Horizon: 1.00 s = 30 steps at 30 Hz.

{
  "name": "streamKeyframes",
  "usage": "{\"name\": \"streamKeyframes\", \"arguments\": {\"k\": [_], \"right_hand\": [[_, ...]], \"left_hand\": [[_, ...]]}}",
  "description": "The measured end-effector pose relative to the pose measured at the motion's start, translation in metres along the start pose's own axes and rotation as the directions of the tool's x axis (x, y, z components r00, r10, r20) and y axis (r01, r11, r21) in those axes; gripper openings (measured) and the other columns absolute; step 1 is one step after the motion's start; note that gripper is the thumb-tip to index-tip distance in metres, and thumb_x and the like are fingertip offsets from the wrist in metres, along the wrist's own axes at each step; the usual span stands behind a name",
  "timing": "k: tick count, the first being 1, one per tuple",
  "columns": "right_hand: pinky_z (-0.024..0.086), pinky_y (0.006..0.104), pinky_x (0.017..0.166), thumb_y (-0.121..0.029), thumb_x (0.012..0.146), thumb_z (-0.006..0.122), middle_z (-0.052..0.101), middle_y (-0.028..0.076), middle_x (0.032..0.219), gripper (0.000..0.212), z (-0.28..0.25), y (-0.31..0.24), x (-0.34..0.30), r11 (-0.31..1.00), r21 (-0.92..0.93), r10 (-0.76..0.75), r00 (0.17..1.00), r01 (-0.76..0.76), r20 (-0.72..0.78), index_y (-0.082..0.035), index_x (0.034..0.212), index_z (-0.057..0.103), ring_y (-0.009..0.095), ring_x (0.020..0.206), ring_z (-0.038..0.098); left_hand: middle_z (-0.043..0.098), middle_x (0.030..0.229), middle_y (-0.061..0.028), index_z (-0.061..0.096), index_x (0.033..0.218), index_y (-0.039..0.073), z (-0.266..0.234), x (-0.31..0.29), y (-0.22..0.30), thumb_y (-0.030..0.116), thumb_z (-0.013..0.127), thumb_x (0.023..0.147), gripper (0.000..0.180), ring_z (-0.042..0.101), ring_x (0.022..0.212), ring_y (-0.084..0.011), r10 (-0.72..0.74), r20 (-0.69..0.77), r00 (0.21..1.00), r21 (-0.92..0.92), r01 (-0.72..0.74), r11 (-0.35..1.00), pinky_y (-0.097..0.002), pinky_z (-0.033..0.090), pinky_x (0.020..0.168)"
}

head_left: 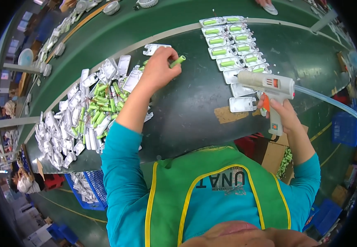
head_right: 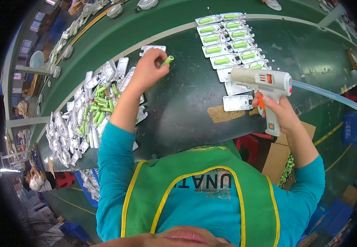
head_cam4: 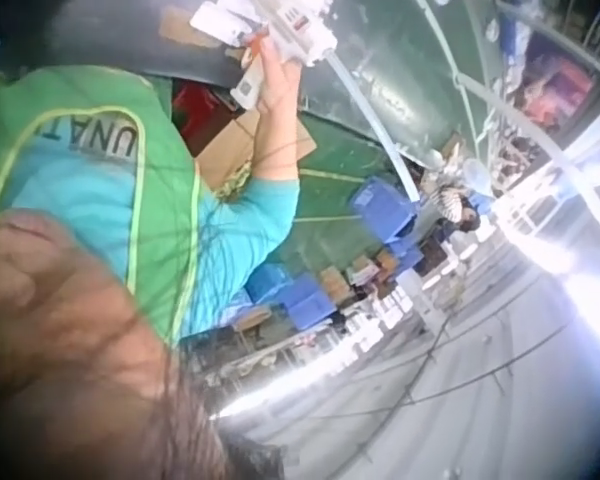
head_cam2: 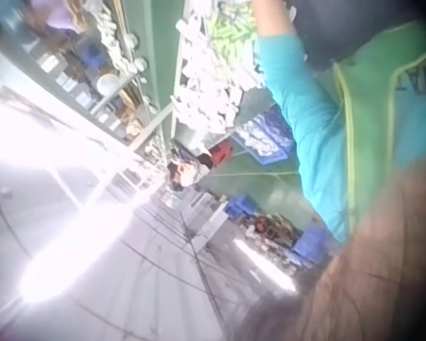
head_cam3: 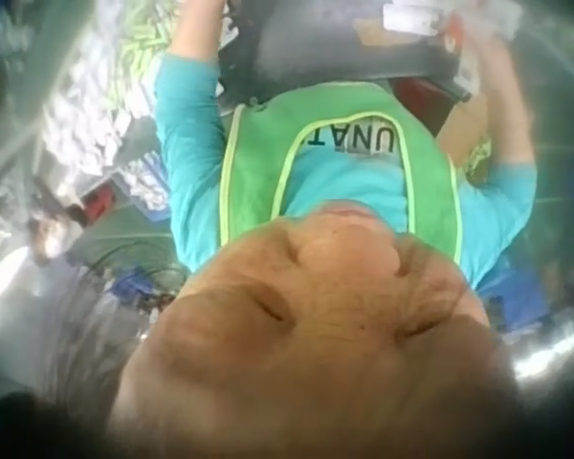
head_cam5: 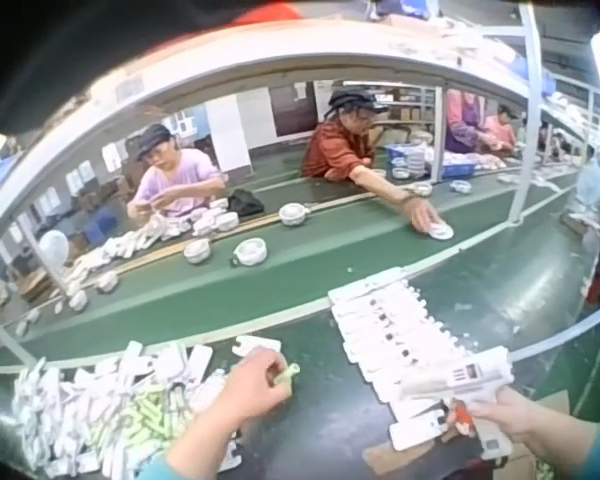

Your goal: The person assembles electronic components into plastic housings using a hot glue gun, applying glue from glue sticks to secure the components.

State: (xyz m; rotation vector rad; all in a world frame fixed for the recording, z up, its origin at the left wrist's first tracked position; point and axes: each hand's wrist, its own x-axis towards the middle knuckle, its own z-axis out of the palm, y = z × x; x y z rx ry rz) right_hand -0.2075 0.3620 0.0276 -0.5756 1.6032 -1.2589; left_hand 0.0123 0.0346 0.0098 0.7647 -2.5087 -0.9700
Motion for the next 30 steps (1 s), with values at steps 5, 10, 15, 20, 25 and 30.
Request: {"name": "streamKeyframes", "arguments": {"k": [5,10,15,20,25,30], "right_hand": [[0.047,0.0284,0.069,-0.036,0.091,0.061,0.065,0.006,0.096,0.043,0.005,-0.005,0.005,0.997,-0.079,0.010,1.000,-0.009,0.011,-0.003,0.118,0.055,0.013,0.091,0.060],[0.046,0.0311,0.072,-0.034,0.090,0.064,0.063,0.005,0.089,0.039,0.007,-0.008,0.007,0.989,-0.144,-0.020,1.000,0.022,0.021,-0.001,0.110,0.057,0.014,0.087,0.058],[0.047,0.0309,0.071,-0.032,0.089,0.065,0.061,0.005,0.086,0.037,0.002,-0.004,0.005,0.981,-0.176,-0.080,0.997,0.077,-0.009,0.000,0.106,0.058,0.014,0.080,0.057],[0.047,0.0298,0.070,-0.029,0.089,0.066,0.060,0.006,0.084,0.035,-0.005,0.000,0.003,0.977,-0.198,-0.084,0.995,0.074,-0.046,0.001,0.105,0.058,0.014,0.076,0.057],[0.048,0.0310,0.072,-0.032,0.086,0.064,0.063,0.009,0.103,0.050,-0.009,0.004,0.001,0.985,-0.174,-0.008,1.000,0.010,0.013,-0.001,0.123,0.050,0.017,0.097,0.060],[0.048,0.0289,0.070,-0.033,0.088,0.063,0.065,0.010,0.108,0.047,-0.004,-0.001,-0.004,0.999,-0.022,-0.029,1.000,0.029,0.010,-0.002,0.122,0.054,0.017,0.103,0.060]], "left_hand": [[0.059,0.096,-0.0104,0.049,0.107,0.007,0.009,-0.032,-0.006,-0.004,0.056,0.077,0.033,0.055,0.074,-0.0152,-0.186,0.165,0.969,-0.965,0.197,0.173,-0.0270,0.046,0.063],[0.061,0.093,-0.0056,0.054,0.098,0.005,0.024,-0.051,0.002,-0.007,0.055,0.074,0.027,0.058,0.077,-0.0148,-0.159,0.207,0.965,-0.229,0.206,0.951,-0.0259,0.047,0.069],[0.058,0.096,-0.0050,0.054,0.095,0.007,0.030,-0.045,0.011,-0.006,0.058,0.078,0.021,0.059,0.086,-0.0133,-0.126,0.216,0.968,-0.853,0.250,0.459,-0.0285,0.051,0.075],[0.062,0.088,-0.0061,0.058,0.096,0.005,0.034,-0.037,0.009,0.004,0.064,0.081,0.016,0.061,0.085,-0.0134,-0.045,0.477,0.878,-0.673,0.397,0.624,-0.0288,0.051,0.071],[0.066,0.089,-0.0067,0.063,0.094,0.003,-0.014,-0.043,0.021,0.008,0.067,0.079,0.016,0.064,0.078,-0.0140,0.168,0.612,0.773,-0.361,0.084,0.929,-0.0279,0.049,0.069],[0.064,0.090,-0.0052,0.060,0.093,0.003,-0.018,-0.039,-0.003,0.004,0.067,0.079,0.016,0.064,0.072,-0.0124,-0.066,0.404,0.913,-0.522,0.289,0.803,-0.0245,0.051,0.064]]}}
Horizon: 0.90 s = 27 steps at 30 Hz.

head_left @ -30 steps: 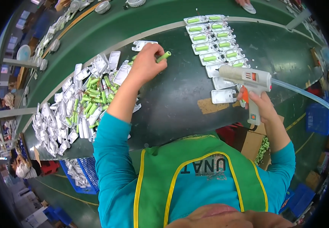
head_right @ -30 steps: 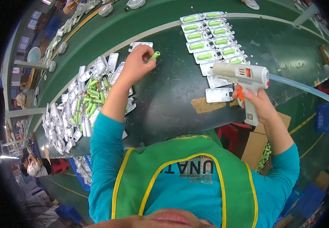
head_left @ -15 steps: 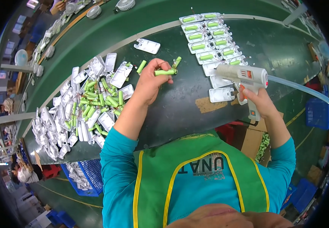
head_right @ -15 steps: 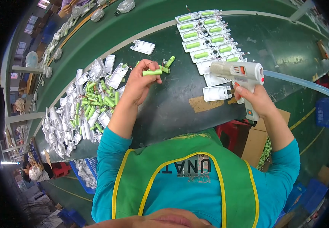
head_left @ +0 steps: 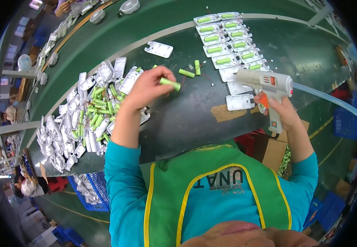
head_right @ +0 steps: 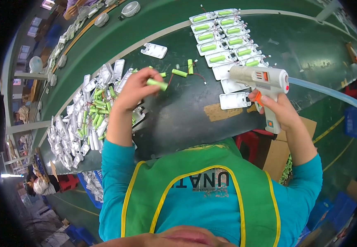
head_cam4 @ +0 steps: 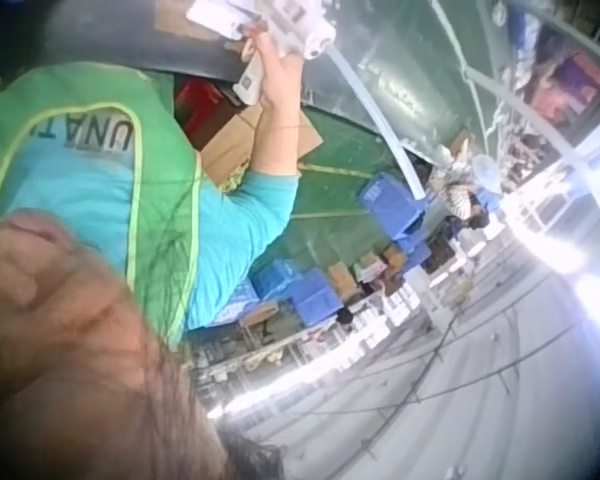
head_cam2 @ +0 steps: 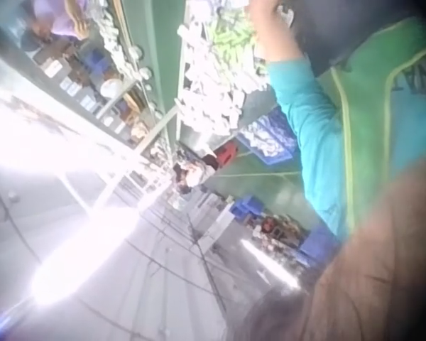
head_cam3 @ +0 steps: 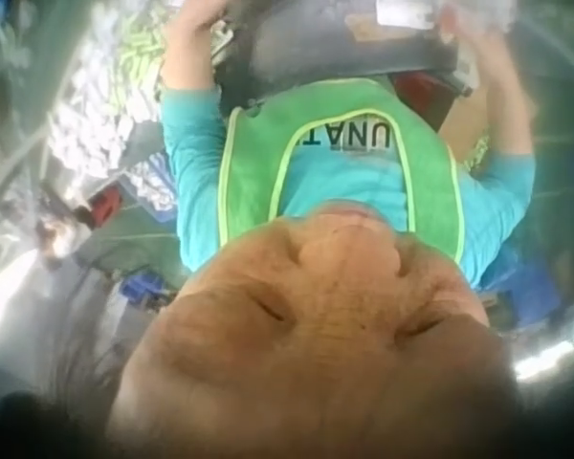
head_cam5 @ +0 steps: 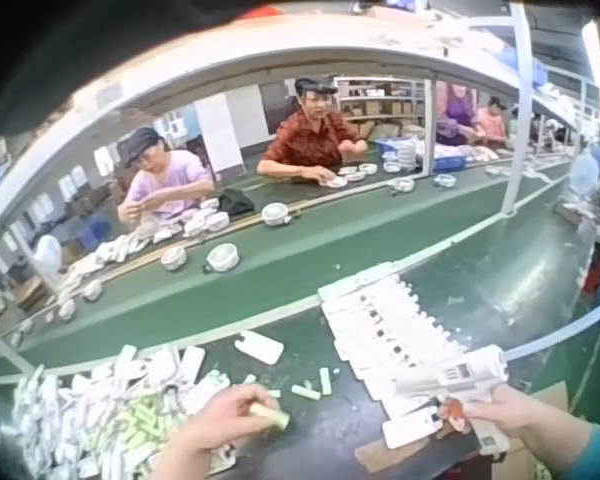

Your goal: The person assembles electronic components into plastic housings using a hot glue gun, applying glue from glue sticks to secure the components.

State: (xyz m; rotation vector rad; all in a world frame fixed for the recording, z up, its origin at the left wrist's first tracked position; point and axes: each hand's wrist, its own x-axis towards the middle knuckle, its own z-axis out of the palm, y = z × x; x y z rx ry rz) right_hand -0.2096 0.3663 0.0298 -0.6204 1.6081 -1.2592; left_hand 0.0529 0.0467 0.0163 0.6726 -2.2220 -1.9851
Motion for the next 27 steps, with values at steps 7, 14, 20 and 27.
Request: {"name": "streamKeyframes", "arguments": {"k": [7,14,20,27], "right_hand": [[0.048,0.0278,0.068,-0.034,0.089,0.063,0.065,0.010,0.107,0.049,-0.003,0.004,-0.004,0.998,0.049,-0.046,0.997,0.049,-0.059,-0.003,0.125,0.052,0.016,0.101,0.061],[0.048,0.0274,0.067,-0.034,0.090,0.061,0.065,0.008,0.103,0.046,-0.002,0.007,-0.014,0.999,0.034,-0.039,0.997,0.041,-0.061,-0.003,0.124,0.053,0.015,0.093,0.060],[0.048,0.0267,0.067,-0.033,0.091,0.060,0.065,0.008,0.102,0.043,-0.003,0.009,-0.016,0.999,0.036,-0.031,0.997,0.034,-0.070,-0.003,0.122,0.054,0.014,0.094,0.060],[0.047,0.0260,0.066,-0.032,0.092,0.058,0.064,0.007,0.099,0.041,0.001,0.007,-0.005,0.999,-0.014,-0.044,0.997,0.043,-0.063,-0.003,0.121,0.053,0.014,0.090,0.060]], "left_hand": [[0.062,0.091,-0.0041,0.057,0.093,0.005,0.104,0.067,-0.033,0.001,0.065,0.081,0.015,0.064,0.088,-0.0146,0.259,-0.292,0.921,0.173,-0.216,0.961,-0.0275,0.053,0.073],[0.064,0.086,-0.0017,0.061,0.085,0.013,0.162,0.110,-0.028,0.014,0.076,0.069,0.021,0.057,0.086,-0.0268,0.556,-0.273,0.785,0.634,-0.287,0.717,-0.0402,0.041,0.078],[0.058,0.094,-0.0012,0.063,0.082,0.015,0.161,0.111,-0.032,0.013,0.076,0.068,0.019,0.052,0.096,-0.0259,0.641,-0.256,0.723,0.745,-0.274,0.608,-0.0404,0.038,0.079],[0.057,0.096,-0.0012,0.064,0.075,0.013,0.161,0.118,-0.040,0.016,0.076,0.069,0.013,0.051,0.095,-0.0249,0.657,-0.256,0.709,0.793,-0.235,0.562,-0.0405,0.037,0.079]]}}
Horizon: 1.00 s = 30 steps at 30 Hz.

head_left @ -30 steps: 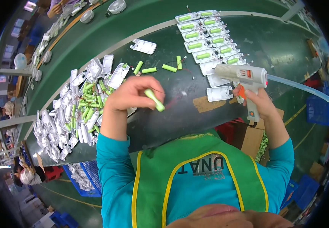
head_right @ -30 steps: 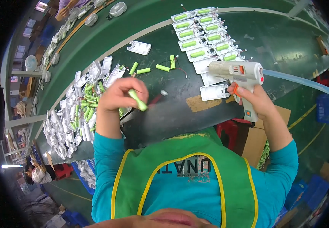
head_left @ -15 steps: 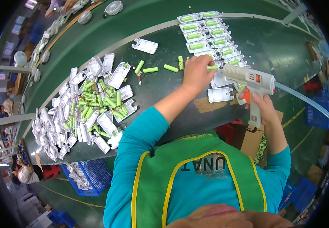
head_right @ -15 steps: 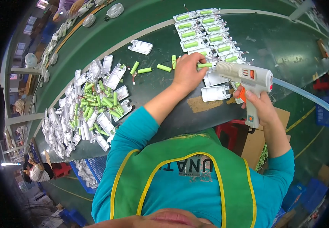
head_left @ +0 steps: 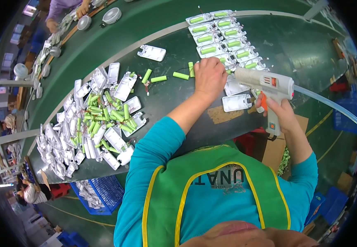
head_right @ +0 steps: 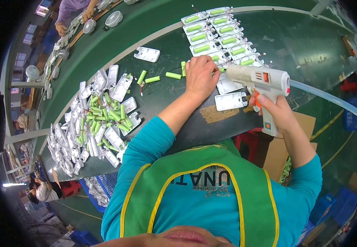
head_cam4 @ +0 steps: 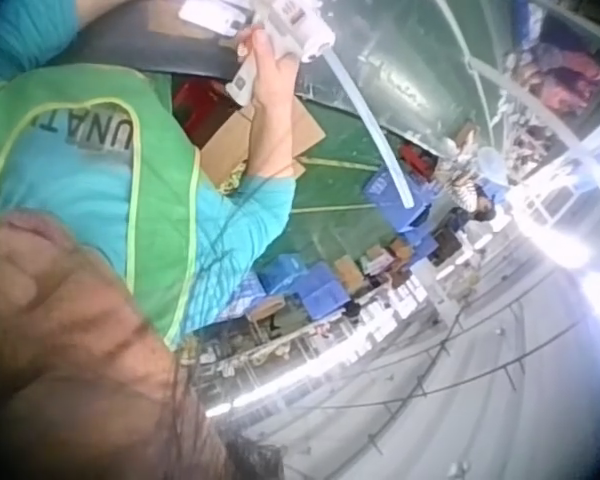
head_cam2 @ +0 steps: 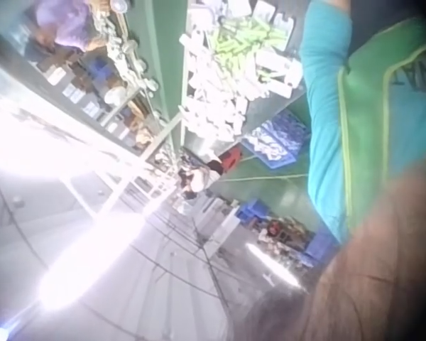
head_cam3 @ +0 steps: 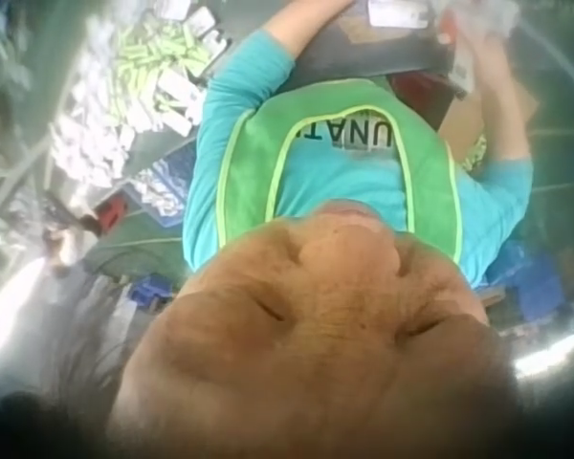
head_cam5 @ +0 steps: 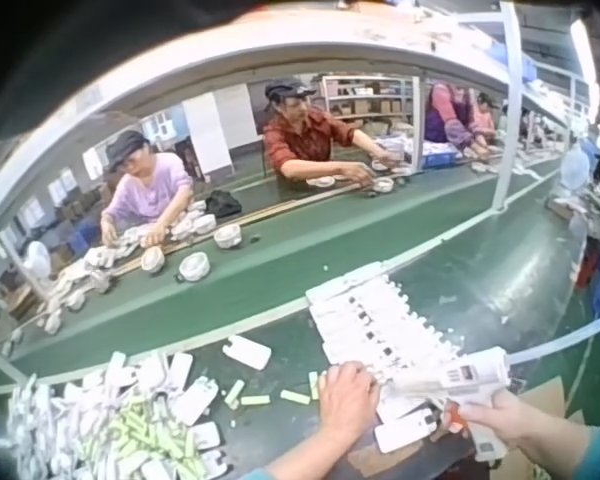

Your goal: The person assembles electronic components into plastic housings using a hot glue gun, applying glue from glue sticks to secure the components.

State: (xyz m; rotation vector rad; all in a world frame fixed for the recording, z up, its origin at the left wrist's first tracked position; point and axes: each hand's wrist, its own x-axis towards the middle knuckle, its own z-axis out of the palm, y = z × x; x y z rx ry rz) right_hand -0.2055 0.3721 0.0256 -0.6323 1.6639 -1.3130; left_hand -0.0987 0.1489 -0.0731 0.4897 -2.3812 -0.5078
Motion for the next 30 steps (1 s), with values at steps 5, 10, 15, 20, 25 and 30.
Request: {"name": "streamKeyframes", "arguments": {"k": [5,10,15,20,25,30], "right_hand": [[0.047,0.0250,0.065,-0.031,0.092,0.058,0.065,0.007,0.097,0.040,-0.001,0.000,0.010,0.999,-0.034,0.015,1.000,-0.016,-0.025,-0.003,0.120,0.053,0.013,0.088,0.061],[0.046,0.0251,0.064,-0.032,0.091,0.059,0.065,0.006,0.093,0.041,-0.004,0.001,0.009,0.995,-0.092,0.041,0.998,-0.045,-0.049,-0.003,0.119,0.054,0.013,0.086,0.061],[0.046,0.0299,0.068,-0.029,0.091,0.061,0.062,0.006,0.085,0.033,-0.001,-0.008,0.001,0.995,-0.104,0.002,1.000,-0.005,-0.026,-0.002,0.110,0.055,0.015,0.080,0.058],[0.046,0.0291,0.069,-0.032,0.090,0.061,0.062,0.006,0.087,0.037,-0.007,0.004,-0.002,0.995,-0.082,-0.050,0.999,0.050,0.003,-0.002,0.112,0.055,0.015,0.080,0.059],[0.049,0.0260,0.065,-0.033,0.091,0.056,0.065,0.010,0.100,0.041,-0.005,-0.004,-0.005,0.986,0.163,-0.041,0.999,0.046,-0.036,-0.004,0.119,0.054,0.018,0.093,0.063],[0.048,0.0249,0.064,-0.036,0.089,0.057,0.065,0.011,0.105,0.046,-0.008,-0.001,-0.013,0.993,0.118,-0.008,1.000,0.011,-0.023,-0.003,0.121,0.052,0.016,0.097,0.062]], "left_hand": [[0.057,0.095,-0.0004,0.066,0.074,0.013,0.000,0.002,0.001,0.017,0.075,0.070,0.011,0.051,0.094,-0.0241,-0.009,0.001,1.000,0.014,0.009,1.000,-0.0405,0.036,0.079],[0.057,0.093,-0.0001,0.067,0.072,0.014,0.000,0.004,0.001,0.018,0.075,0.070,0.009,0.051,0.094,-0.0235,0.012,0.007,1.000,0.040,-0.012,0.999,-0.0405,0.036,0.079],[0.056,0.096,-0.0011,0.067,0.083,0.016,-0.009,0.006,0.000,0.019,0.075,0.071,0.015,0.052,0.094,-0.0234,0.054,0.050,0.997,0.067,-0.058,0.996,-0.0406,0.036,0.078],[0.058,0.098,-0.0045,0.062,0.098,0.015,-0.052,0.017,-0.030,0.010,0.066,0.075,0.023,0.055,0.092,-0.0269,0.104,-0.047,0.993,0.081,-0.100,0.992,-0.0414,0.039,0.076],[0.062,0.105,-0.0010,0.071,0.094,0.019,-0.076,0.025,-0.089,0.006,0.060,0.078,0.024,0.055,0.104,-0.0253,0.137,0.353,0.925,-0.003,-0.146,0.989,-0.0406,0.043,0.087],[0.061,0.106,-0.0013,0.069,0.092,0.017,-0.082,0.027,-0.097,0.010,0.067,0.073,0.021,0.055,0.107,-0.0246,0.160,0.448,0.880,0.100,-0.227,0.969,-0.0414,0.046,0.084]]}}
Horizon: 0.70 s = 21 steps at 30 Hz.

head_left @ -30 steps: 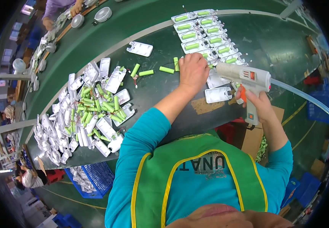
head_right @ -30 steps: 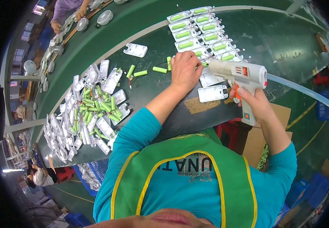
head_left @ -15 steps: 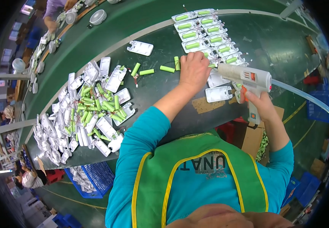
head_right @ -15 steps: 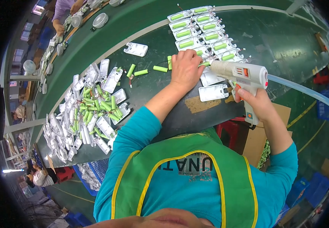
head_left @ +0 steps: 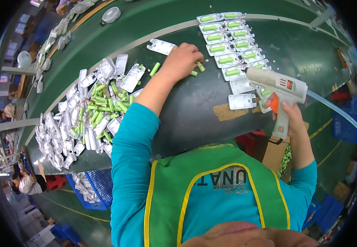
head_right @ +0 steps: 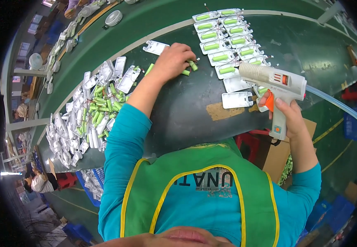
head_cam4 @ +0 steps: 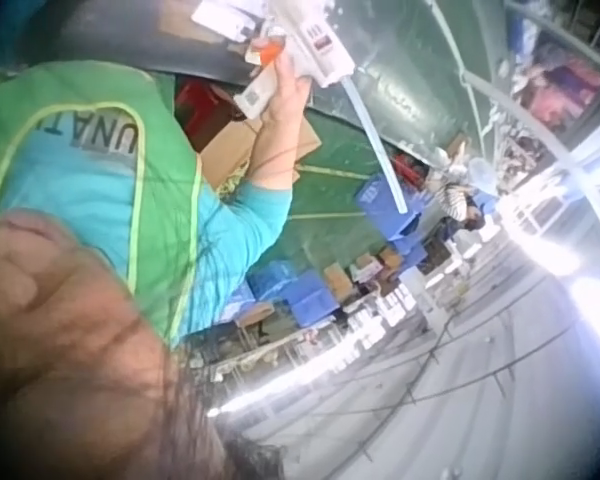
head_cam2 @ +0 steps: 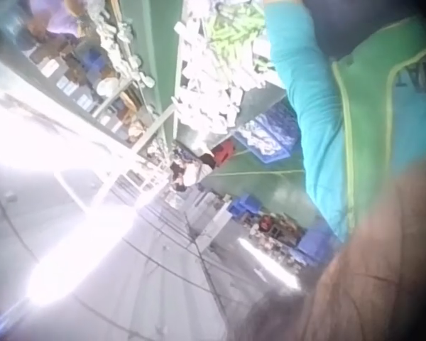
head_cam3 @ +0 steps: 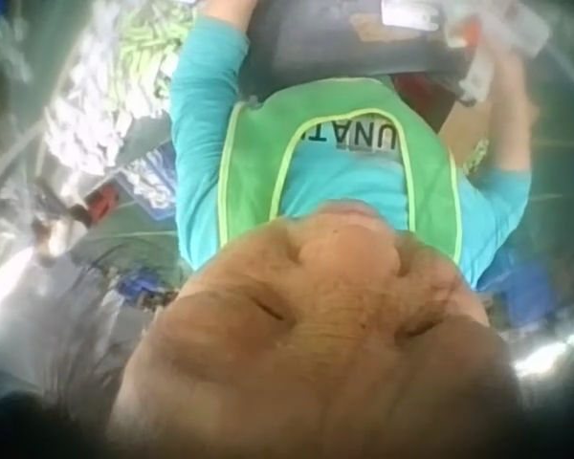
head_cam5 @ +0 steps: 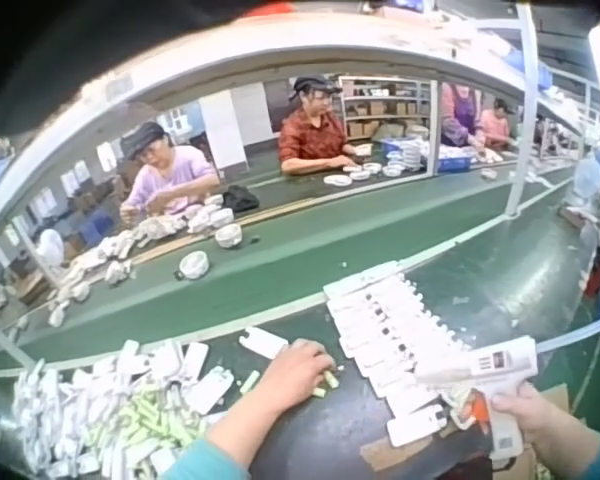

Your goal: The person assembles electronic components into plastic housings using a hot glue gun, applying glue from glue sticks to secure the components.

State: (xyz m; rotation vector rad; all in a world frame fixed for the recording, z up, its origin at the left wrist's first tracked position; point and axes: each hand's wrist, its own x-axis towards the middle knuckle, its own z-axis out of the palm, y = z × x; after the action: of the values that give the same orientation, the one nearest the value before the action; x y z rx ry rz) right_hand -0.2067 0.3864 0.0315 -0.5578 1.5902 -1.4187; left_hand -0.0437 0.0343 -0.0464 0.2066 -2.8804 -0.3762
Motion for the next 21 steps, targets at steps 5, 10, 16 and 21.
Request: {"name": "streamKeyframes", "arguments": {"k": [5,10,16,21], "right_hand": [[0.048,0.0246,0.063,-0.037,0.087,0.061,0.065,0.009,0.098,0.047,0.008,0.003,-0.010,0.999,-0.040,0.026,0.999,-0.024,0.044,-0.004,0.119,0.054,0.014,0.090,0.061],[0.047,0.0244,0.063,-0.036,0.087,0.063,0.065,0.007,0.096,0.045,0.014,0.004,-0.016,0.992,-0.083,0.098,0.995,-0.095,0.032,-0.004,0.117,0.055,0.013,0.088,0.060],[0.045,0.0254,0.066,-0.034,0.087,0.061,0.065,0.008,0.095,0.044,0.013,0.009,-0.018,0.980,-0.175,0.108,0.993,-0.099,0.045,-0.003,0.117,0.055,0.015,0.090,0.061],[0.047,0.0291,0.071,-0.023,0.087,0.067,0.060,0.006,0.089,0.034,0.011,0.012,-0.019,0.984,-0.178,0.012,1.000,-0.012,-0.001,-0.001,0.110,0.055,0.014,0.081,0.057]], "left_hand": [[0.065,0.086,-0.0087,0.064,0.087,0.011,-0.021,-0.008,-0.015,0.020,0.072,0.076,0.017,0.062,0.087,-0.0300,-0.320,-0.067,0.945,0.044,0.323,0.945,-0.0426,0.050,0.074],[0.064,0.077,-0.0027,0.064,0.090,0.006,-0.035,-0.030,-0.011,0.017,0.074,0.078,0.020,0.060,0.073,-0.0115,-0.386,0.238,0.891,-0.507,0.453,0.733,-0.0273,0.047,0.066],[0.062,0.081,-0.0024,0.060,0.096,0.002,-0.043,-0.037,0.006,0.005,0.074,0.078,0.023,0.056,0.070,-0.0086,-0.744,-0.044,0.667,-0.923,0.257,0.285,-0.0224,0.047,0.064],[0.059,0.080,0.0005,0.059,0.091,0.005,-0.003,-0.035,0.070,0.010,0.074,0.078,0.021,0.054,0.070,-0.0064,-0.548,-0.069,0.833,-0.874,0.215,0.435,-0.0238,0.047,0.063]]}}
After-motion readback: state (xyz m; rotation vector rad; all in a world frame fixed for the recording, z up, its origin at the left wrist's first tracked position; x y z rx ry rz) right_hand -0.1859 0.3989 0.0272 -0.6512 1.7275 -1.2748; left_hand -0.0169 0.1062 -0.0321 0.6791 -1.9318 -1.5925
